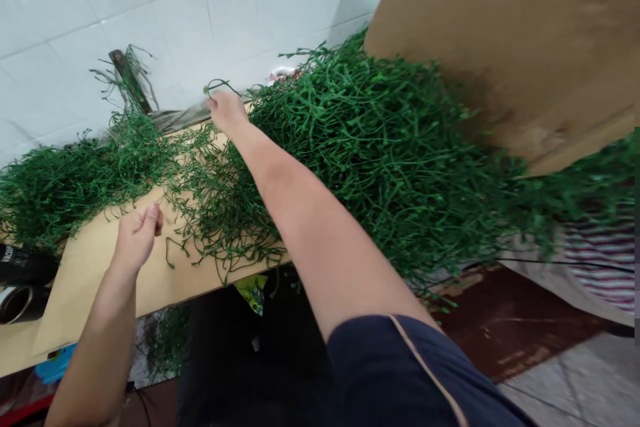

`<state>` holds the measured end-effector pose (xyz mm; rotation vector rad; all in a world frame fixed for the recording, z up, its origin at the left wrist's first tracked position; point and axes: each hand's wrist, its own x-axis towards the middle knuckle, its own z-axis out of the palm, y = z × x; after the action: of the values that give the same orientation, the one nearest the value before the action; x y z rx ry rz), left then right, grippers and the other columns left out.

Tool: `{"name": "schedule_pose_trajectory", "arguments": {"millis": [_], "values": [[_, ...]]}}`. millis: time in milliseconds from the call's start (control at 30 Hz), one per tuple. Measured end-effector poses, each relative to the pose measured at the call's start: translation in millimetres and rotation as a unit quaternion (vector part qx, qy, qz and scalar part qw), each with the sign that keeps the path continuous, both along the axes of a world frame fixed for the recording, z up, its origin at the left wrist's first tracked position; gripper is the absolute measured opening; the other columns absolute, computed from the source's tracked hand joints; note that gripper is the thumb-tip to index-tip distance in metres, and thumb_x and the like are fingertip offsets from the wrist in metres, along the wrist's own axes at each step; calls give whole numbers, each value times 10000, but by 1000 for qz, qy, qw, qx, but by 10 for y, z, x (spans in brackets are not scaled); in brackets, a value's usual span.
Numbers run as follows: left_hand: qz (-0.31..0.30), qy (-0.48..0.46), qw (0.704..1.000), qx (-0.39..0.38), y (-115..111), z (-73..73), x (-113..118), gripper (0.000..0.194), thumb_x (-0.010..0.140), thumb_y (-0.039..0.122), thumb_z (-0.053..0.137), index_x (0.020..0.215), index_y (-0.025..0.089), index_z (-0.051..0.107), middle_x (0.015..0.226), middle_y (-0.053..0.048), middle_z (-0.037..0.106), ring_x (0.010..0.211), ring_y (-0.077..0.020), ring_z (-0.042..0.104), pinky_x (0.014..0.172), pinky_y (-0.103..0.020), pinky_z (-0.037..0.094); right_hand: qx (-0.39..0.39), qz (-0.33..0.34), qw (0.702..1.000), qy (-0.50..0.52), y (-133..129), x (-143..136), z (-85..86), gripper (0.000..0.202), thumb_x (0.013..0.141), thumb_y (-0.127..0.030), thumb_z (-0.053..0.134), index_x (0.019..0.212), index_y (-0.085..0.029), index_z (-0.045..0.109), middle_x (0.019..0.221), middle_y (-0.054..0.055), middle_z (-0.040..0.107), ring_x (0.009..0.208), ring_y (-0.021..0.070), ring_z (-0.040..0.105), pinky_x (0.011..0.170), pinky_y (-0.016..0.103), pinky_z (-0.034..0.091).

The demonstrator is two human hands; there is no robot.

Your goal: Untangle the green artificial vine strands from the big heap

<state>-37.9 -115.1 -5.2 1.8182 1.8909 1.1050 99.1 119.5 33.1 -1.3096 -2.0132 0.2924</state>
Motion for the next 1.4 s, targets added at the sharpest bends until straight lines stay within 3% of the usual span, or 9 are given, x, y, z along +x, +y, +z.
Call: {"name": "schedule_pose_trajectory", "arguments": {"millis": [100, 200, 367, 467, 667, 800, 933, 1133, 1400], "values": [[-9, -147, 989, 31, 115, -42, -143, 456, 821, 563, 421, 546, 200, 411, 478, 21, 397, 464, -104, 383, 493, -255, 320, -13, 133, 989, 57, -215, 134, 81, 327, 914, -308, 411, 649, -136, 497, 674, 25, 498, 630, 83, 415, 655, 250, 356], [-51, -226, 971, 63, 225, -30, -127, 466, 780, 595, 481, 544, 202, 397, 471, 28, 396, 451, -96, 366, 484, -256, 313, -64, 268, 955, 111, -575, 88, 108, 389, 871, -448, 476, 626, -146, 470, 558, -37, 370, 526, 52, 290, 531, 223, 296], [-71, -251, 964, 51, 255, -36, 13, 468, 782, 610, 469, 561, 202, 409, 477, 23, 418, 471, -103, 400, 508, -264, 335, -253, 407, 868, 127, -880, 18, 23, 382, 782, -519, 574, 726, -144, 529, 484, -101, 229, 423, 28, 187, 408, 207, 182], [-57, -250, 964, 66, 277, -68, -16, 461, 789, 609, 462, 577, 201, 424, 476, 25, 419, 483, -105, 412, 510, -258, 340, -298, 451, 833, 121, -891, 50, -21, 367, 782, -482, 594, 678, -139, 517, 445, -113, 214, 393, 23, 179, 388, 205, 160], [-12, -249, 964, 90, 478, -76, -124, 484, 801, 594, 468, 541, 198, 371, 455, 39, 382, 445, -80, 354, 463, -241, 288, -219, 450, 850, 163, -1045, 60, -66, 360, 850, -313, 552, 566, -159, 394, 454, -99, 255, 430, 27, 226, 449, 209, 188], [79, -308, 943, 93, 694, -6, -117, 474, 844, 523, 455, 537, 199, 298, 452, 69, 277, 394, -56, 238, 421, -226, 238, -144, 426, 879, 159, -1263, -47, -177, 426, 848, -167, 512, 508, -178, 256, 500, -82, 212, 492, 36, 215, 510, 218, 199], [147, -314, 936, 64, 875, 69, -80, 486, 841, 579, 410, 548, 199, 332, 448, 70, 267, 377, -54, 236, 396, -223, 209, -114, 403, 890, 179, -1378, -45, -290, 427, 829, -142, 503, 506, -185, 227, 513, -74, 211, 507, 48, 211, 520, 230, 192], [109, -307, 943, 69, 914, 115, -32, 498, 822, 616, 406, 555, 202, 329, 456, 71, 247, 383, -57, 248, 410, -218, 223, -198, 367, 879, 232, -1345, 151, -268, 351, 878, -195, 458, 533, -158, 404, 483, -67, 296, 476, 49, 265, 486, 216, 224], [-23, -227, 972, 63, 647, 36, 6, 396, 820, 510, 494, 595, 193, 422, 508, 43, 364, 451, -75, 333, 454, -218, 299, -416, 289, 793, 339, -1161, 306, -164, 275, 909, -281, 433, 674, -153, 492, 455, -95, 279, 365, 23, 122, 362, 199, 78]]}}
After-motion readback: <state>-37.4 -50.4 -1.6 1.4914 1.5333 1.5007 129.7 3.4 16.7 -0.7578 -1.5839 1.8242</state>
